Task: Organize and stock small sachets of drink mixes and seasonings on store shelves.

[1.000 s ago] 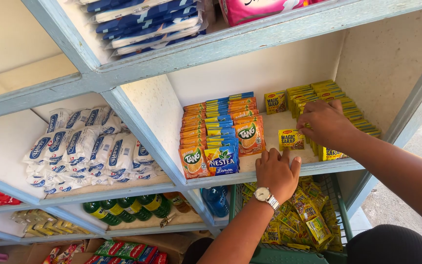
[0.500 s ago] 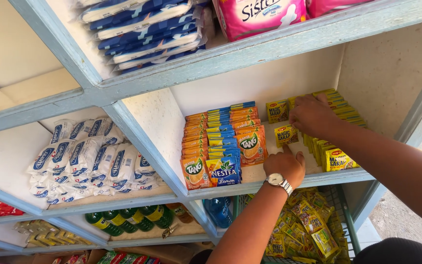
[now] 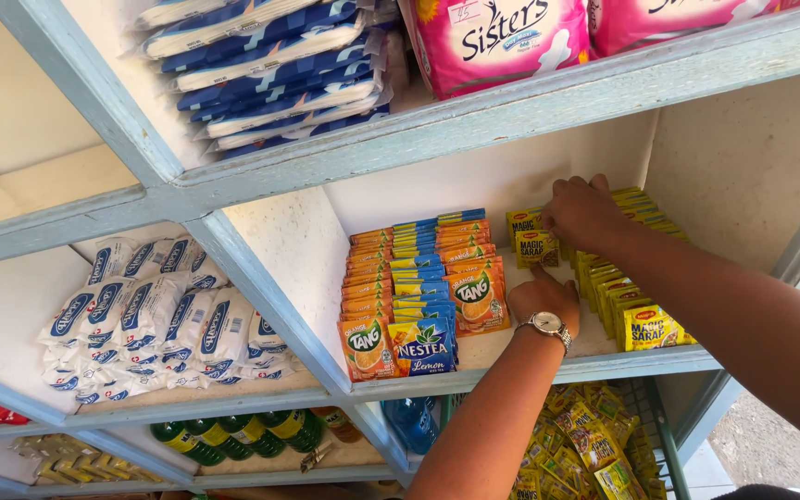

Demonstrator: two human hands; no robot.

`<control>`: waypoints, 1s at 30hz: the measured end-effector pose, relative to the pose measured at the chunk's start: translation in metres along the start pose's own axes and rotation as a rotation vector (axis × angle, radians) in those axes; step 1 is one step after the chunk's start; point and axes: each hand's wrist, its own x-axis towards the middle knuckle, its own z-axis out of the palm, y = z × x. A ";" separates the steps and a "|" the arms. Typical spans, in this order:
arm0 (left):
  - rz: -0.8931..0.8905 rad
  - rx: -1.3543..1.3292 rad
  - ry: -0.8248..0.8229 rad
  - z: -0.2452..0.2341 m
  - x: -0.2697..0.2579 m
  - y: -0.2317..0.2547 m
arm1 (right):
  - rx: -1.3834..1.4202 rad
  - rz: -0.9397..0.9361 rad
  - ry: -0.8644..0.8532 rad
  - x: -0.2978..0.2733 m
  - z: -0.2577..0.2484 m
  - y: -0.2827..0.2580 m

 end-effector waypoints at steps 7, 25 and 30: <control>-0.009 0.011 -0.069 -0.016 0.014 0.005 | 0.016 -0.006 0.016 0.020 0.002 0.002; -0.039 -0.021 -0.088 -0.017 0.030 0.001 | -0.384 -0.071 0.082 0.040 0.011 -0.003; -0.052 -0.025 -0.097 -0.017 0.028 -0.002 | -0.375 -0.074 0.095 0.043 0.009 -0.009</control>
